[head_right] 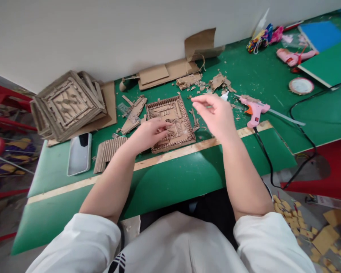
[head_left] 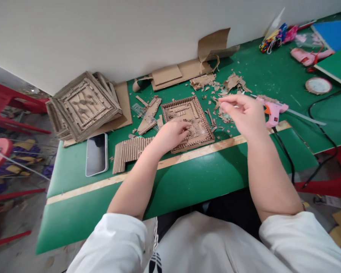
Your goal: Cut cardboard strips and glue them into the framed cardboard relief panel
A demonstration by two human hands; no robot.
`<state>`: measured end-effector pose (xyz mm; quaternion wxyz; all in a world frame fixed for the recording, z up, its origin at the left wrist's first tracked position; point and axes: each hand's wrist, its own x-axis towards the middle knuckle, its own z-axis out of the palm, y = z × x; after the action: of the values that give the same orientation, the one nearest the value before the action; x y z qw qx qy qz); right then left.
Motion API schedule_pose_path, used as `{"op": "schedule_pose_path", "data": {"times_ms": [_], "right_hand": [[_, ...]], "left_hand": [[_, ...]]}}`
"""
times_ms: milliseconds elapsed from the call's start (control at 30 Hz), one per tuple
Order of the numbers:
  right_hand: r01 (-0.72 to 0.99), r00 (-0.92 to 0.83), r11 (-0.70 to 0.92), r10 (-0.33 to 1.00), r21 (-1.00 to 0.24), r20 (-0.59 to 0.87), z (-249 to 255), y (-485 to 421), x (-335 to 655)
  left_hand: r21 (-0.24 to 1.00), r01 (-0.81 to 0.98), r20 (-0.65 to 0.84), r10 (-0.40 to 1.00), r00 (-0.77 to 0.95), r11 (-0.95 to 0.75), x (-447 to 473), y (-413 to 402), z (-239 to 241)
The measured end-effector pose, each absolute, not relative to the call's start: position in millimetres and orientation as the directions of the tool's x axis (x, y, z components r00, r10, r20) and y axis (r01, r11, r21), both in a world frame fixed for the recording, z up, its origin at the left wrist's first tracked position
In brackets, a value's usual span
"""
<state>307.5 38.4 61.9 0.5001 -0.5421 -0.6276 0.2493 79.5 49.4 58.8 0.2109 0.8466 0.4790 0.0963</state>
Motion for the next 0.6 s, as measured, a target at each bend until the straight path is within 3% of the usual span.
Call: {"op": "schedule_pose_path", "data": {"times_ms": [167, 267, 367, 467, 600], "right_hand": [[0.599, 0.177, 0.144, 0.936, -0.788, 0.305, 53.9, 47.6, 344.7], [0.754, 0.012, 0.08, 0.991, -0.652, 0.135, 42.1, 51.0, 349.1], [0.822, -0.2, 0.161, 0.98, -0.546, -0.013, 29.5, 53.1, 337.6], [0.856, -0.319, 0.255, 0.945, -0.45, -0.071, 21.6, 54.7, 323.7], [0.911, -0.29, 0.242, 0.952, -0.335, -0.099, 20.4, 57.8, 319.5]], "left_hand": [[0.421, 0.803, 0.117, 0.903, 0.414, -0.423, 45.5, 64.5, 70.0], [0.365, 0.847, 0.245, 0.918, 0.313, -0.386, 18.9, 75.6, 65.4], [0.311, 0.88, 0.356, 0.902, 0.243, -0.359, -3.1, 83.0, 59.7], [0.212, 0.945, 0.309, 0.934, 0.176, -0.248, -12.9, 83.9, 61.8], [0.08, 0.994, 0.111, 0.991, 0.07, -0.079, -8.2, 78.4, 74.7]]}}
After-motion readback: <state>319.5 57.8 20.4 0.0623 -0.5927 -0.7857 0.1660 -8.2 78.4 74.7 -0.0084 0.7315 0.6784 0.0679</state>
